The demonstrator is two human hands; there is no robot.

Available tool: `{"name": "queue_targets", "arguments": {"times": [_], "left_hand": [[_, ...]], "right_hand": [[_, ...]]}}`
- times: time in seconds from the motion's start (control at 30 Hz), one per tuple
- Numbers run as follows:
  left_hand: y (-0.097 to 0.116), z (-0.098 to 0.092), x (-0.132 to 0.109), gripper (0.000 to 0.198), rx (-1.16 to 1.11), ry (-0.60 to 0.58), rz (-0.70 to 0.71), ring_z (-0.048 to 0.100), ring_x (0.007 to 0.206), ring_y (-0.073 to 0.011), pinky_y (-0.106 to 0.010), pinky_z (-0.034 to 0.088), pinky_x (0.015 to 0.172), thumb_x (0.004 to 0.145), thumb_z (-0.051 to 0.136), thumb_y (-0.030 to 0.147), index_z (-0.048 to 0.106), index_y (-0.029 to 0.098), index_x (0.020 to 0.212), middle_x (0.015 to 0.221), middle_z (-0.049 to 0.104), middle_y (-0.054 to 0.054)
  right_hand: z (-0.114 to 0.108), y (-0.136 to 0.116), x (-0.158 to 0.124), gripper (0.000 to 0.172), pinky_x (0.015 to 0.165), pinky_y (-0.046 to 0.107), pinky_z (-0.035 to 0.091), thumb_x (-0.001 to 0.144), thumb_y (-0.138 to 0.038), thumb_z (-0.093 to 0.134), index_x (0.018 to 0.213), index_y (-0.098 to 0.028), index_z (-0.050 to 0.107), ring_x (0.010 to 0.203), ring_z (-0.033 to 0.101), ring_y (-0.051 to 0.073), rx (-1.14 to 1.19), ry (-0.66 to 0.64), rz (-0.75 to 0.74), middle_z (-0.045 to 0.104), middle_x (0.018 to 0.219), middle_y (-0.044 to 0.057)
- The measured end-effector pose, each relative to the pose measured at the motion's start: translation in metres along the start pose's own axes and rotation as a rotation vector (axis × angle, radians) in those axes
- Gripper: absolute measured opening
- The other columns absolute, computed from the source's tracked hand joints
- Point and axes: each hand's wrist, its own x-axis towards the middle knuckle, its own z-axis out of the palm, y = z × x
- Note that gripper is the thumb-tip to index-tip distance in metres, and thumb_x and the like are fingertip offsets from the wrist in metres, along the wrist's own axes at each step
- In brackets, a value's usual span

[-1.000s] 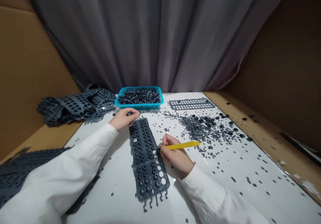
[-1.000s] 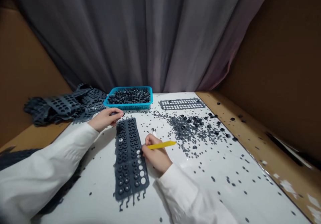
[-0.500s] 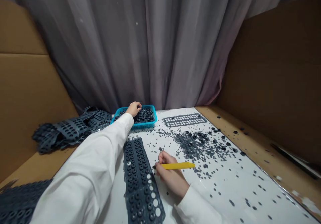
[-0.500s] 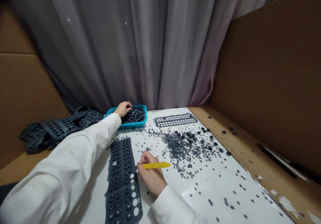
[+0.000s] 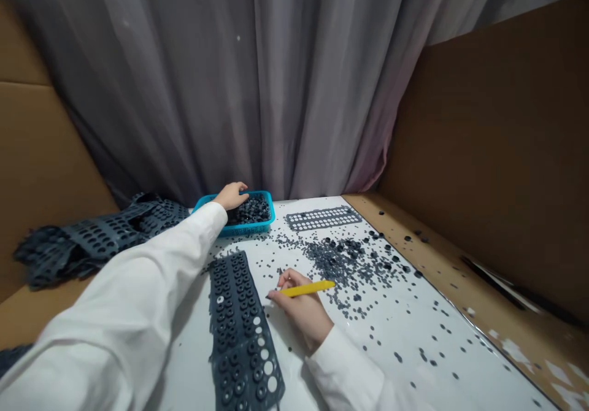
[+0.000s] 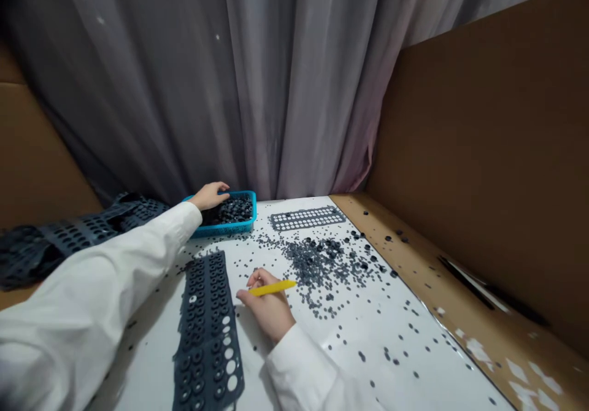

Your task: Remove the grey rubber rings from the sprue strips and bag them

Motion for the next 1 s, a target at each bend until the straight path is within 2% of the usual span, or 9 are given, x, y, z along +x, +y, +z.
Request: {"name": "queue_targets", "arguments": {"times": [0.07, 0.17, 0.27, 0.37, 0.47, 0.57, 0.67, 0.8, 1.0], "left_hand": [[0.022, -0.002, -0.047, 0.020, -0.007, -0.037, 0.069, 0.056, 0.091, -0.0207, -0.036, 0.044, 0.083, 0.085, 0.051, 0.029, 0.061, 0.013, 0.092, 0.096, 0.061, -0.008], [0.057, 0.020, -0.158, 0.017, -0.044, -0.232, 0.245, 0.057, 0.074, -0.0171, -0.028, 0.044, 0.069, 0.070, 0.066, 0.034, 0.062, 0.019, 0.073, 0.078, 0.063, 0.000], [0.078, 0.063, -0.267, 0.010, 0.089, -0.414, 0.494, 0.057, 0.077, -0.0200, -0.030, 0.044, 0.066, 0.080, 0.056, 0.023, 0.062, 0.020, 0.087, 0.086, 0.065, -0.004], [0.081, 0.091, -0.323, 0.019, 0.223, -0.388, 0.484, 0.057, 0.086, -0.0241, -0.033, 0.047, 0.070, 0.083, 0.050, 0.014, 0.059, 0.017, 0.100, 0.094, 0.064, -0.009], [0.078, 0.087, -0.327, 0.022, 0.178, -0.393, 0.425, 0.057, 0.086, -0.0233, -0.033, 0.048, 0.074, 0.084, 0.043, 0.007, 0.058, 0.018, 0.097, 0.093, 0.063, -0.008], [0.075, 0.061, -0.316, 0.026, -0.007, -0.494, 0.387, 0.055, 0.089, -0.0197, -0.028, 0.047, 0.075, 0.082, 0.043, 0.002, 0.057, 0.020, 0.095, 0.096, 0.060, -0.005], [0.070, 0.038, -0.314, 0.032, -0.174, -0.584, 0.395, 0.053, 0.092, -0.0160, -0.024, 0.044, 0.078, 0.080, 0.044, 0.000, 0.055, 0.023, 0.098, 0.099, 0.059, -0.002], [0.066, 0.028, -0.318, 0.025, -0.244, -0.652, 0.392, 0.053, 0.090, -0.0154, -0.024, 0.042, 0.076, 0.084, 0.040, 0.007, 0.057, 0.024, 0.094, 0.094, 0.060, -0.001], [0.065, 0.015, -0.308, 0.016, -0.253, -0.555, 0.278, 0.051, 0.088, -0.0184, -0.029, 0.040, 0.076, 0.083, 0.048, 0.017, 0.058, 0.024, 0.093, 0.093, 0.058, -0.002]], "right_hand": [[-0.004, 0.000, 0.003, 0.019, 0.040, 0.019, 0.030, 0.066, -0.026, 0.067, 0.072, -0.018, 0.051, 0.040, 0.040, 0.007, 0.035, 0.010, 0.037, 0.048, 0.051, -0.006], [-0.010, -0.003, 0.007, 0.018, 0.044, 0.020, 0.036, 0.066, -0.028, 0.067, 0.073, -0.016, 0.055, 0.044, 0.047, 0.008, 0.075, 0.026, 0.046, 0.055, 0.058, -0.003], [-0.013, -0.007, 0.006, 0.018, 0.053, 0.023, 0.042, 0.068, -0.028, 0.065, 0.080, -0.015, 0.061, 0.053, 0.053, 0.011, 0.093, 0.044, 0.052, 0.059, 0.064, 0.000], [-0.010, -0.010, 0.001, 0.017, 0.053, 0.022, 0.041, 0.073, -0.028, 0.059, 0.081, -0.014, 0.063, 0.055, 0.053, 0.011, 0.101, 0.025, 0.050, 0.059, 0.061, 0.000], [-0.004, -0.009, -0.006, 0.013, 0.043, 0.020, 0.033, 0.076, -0.025, 0.049, 0.072, -0.016, 0.058, 0.045, 0.046, 0.009, 0.135, -0.028, 0.079, 0.053, 0.052, -0.002], [0.001, -0.005, -0.011, 0.007, 0.037, 0.018, 0.027, 0.074, -0.021, 0.046, 0.070, -0.018, 0.050, 0.037, 0.041, 0.008, 0.107, -0.096, 0.117, 0.049, 0.043, -0.005], [0.005, -0.002, -0.015, 0.006, 0.036, 0.017, 0.027, 0.073, -0.019, 0.044, 0.067, -0.020, 0.045, 0.034, 0.040, 0.008, 0.073, -0.165, 0.121, 0.051, 0.042, -0.006], [0.010, -0.002, -0.020, 0.010, 0.035, 0.017, 0.027, 0.071, -0.016, 0.043, 0.062, -0.020, 0.043, 0.033, 0.040, 0.008, 0.046, -0.256, 0.127, 0.048, 0.037, -0.007], [0.013, -0.004, -0.024, 0.011, 0.036, 0.016, 0.028, 0.070, -0.013, 0.043, 0.061, -0.019, 0.044, 0.033, 0.041, 0.007, 0.001, -0.293, 0.110, 0.047, 0.037, -0.008]]}}
